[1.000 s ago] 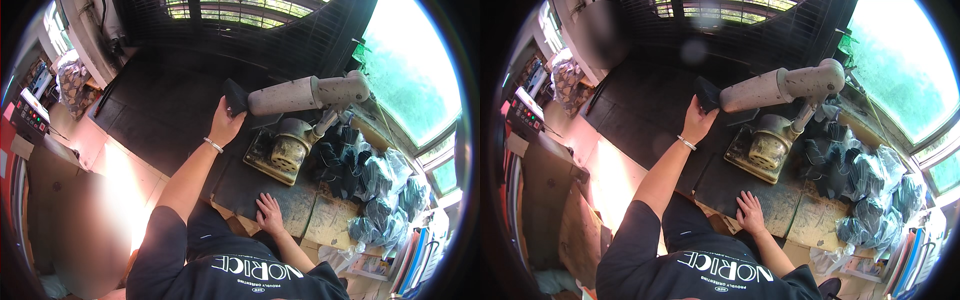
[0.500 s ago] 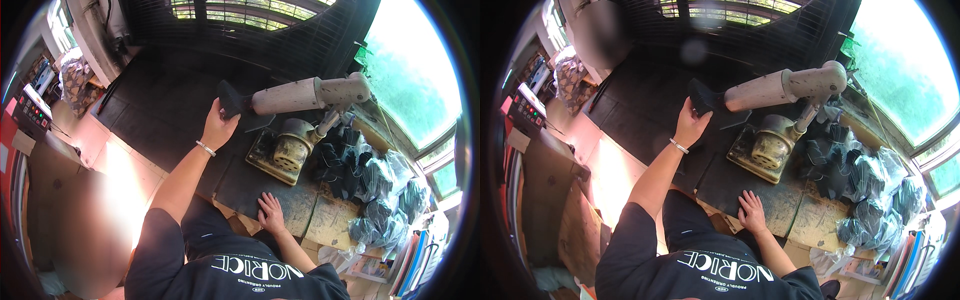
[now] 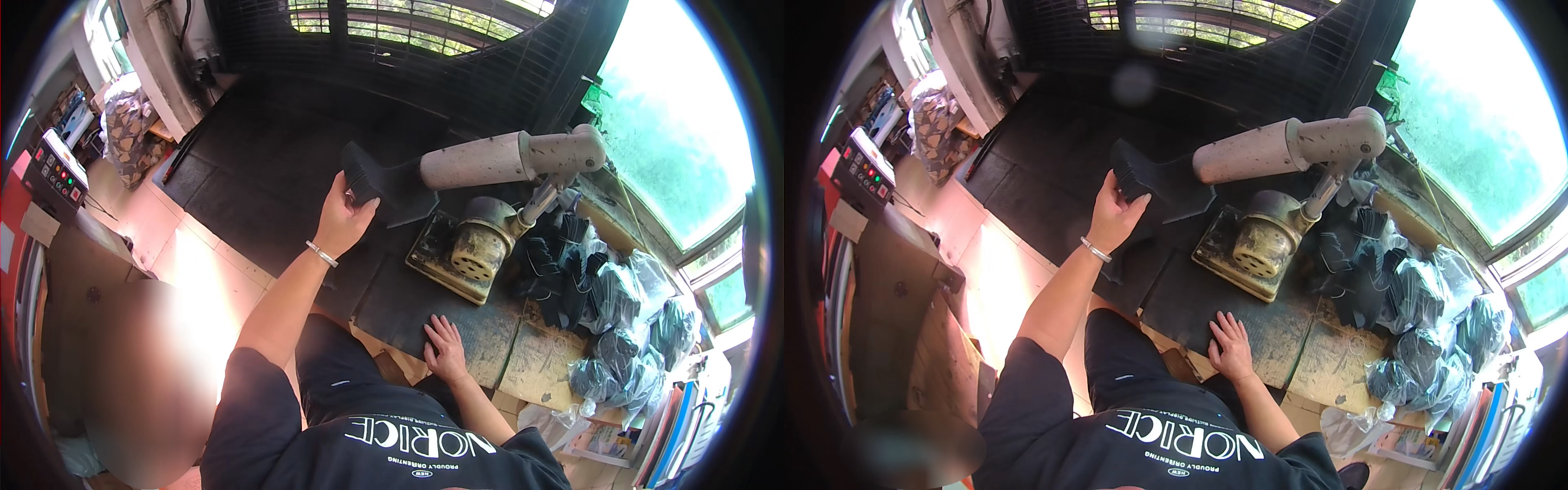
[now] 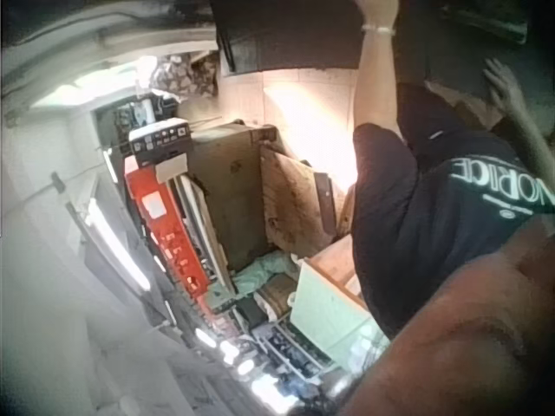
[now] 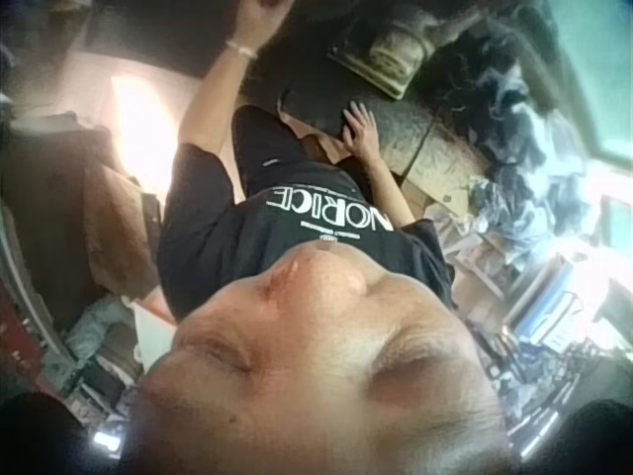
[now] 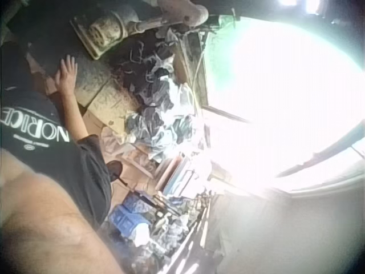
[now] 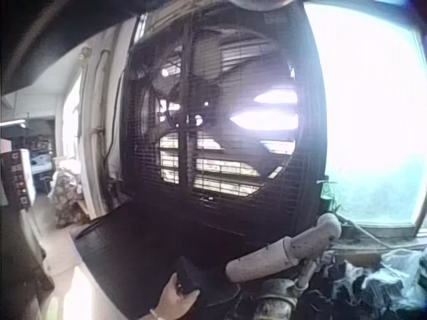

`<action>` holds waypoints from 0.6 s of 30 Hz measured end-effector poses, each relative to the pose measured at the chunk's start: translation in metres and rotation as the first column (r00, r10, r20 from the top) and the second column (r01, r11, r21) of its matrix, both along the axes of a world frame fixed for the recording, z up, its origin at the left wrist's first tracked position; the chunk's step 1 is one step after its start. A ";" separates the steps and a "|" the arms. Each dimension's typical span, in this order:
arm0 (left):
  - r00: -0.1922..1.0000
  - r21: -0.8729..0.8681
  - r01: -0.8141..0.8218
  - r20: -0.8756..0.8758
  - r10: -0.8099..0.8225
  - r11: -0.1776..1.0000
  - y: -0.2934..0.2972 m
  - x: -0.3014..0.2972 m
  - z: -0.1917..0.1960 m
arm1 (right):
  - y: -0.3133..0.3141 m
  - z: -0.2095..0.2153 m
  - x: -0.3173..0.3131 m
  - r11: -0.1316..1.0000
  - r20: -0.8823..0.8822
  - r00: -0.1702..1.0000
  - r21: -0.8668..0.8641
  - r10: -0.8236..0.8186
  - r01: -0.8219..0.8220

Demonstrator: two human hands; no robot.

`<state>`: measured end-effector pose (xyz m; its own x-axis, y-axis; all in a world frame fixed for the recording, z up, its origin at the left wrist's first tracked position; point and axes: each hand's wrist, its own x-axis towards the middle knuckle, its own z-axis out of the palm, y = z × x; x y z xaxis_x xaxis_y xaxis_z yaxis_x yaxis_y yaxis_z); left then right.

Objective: Buffing and inspecting black shoe upper components using a finishing machine.

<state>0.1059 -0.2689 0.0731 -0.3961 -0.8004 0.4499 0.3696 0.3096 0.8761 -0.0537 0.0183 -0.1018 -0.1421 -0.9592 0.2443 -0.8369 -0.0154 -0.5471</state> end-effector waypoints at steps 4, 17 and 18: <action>1.000 0.015 0.010 -0.003 -0.010 1.000 0.000 -0.001 -0.002 | 0.000 0.001 -0.001 1.000 -0.005 1.000 0.012 0.000 0.000; 0.994 0.028 0.102 -0.040 -0.101 0.994 -0.011 -0.053 -0.016 | -0.001 0.002 -0.001 1.000 0.013 1.000 0.014 -0.006 0.005; 0.992 0.033 0.114 -0.057 -0.112 0.993 -0.012 -0.057 -0.017 | -0.001 0.002 -0.001 1.000 0.014 1.000 0.015 -0.005 0.005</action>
<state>0.0489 -0.2805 0.0556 -0.4602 -0.7682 0.4450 0.4484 0.2315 0.8633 -0.0549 0.0171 -0.1001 -0.1500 -0.9620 0.2280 -0.8290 -0.0033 -0.5592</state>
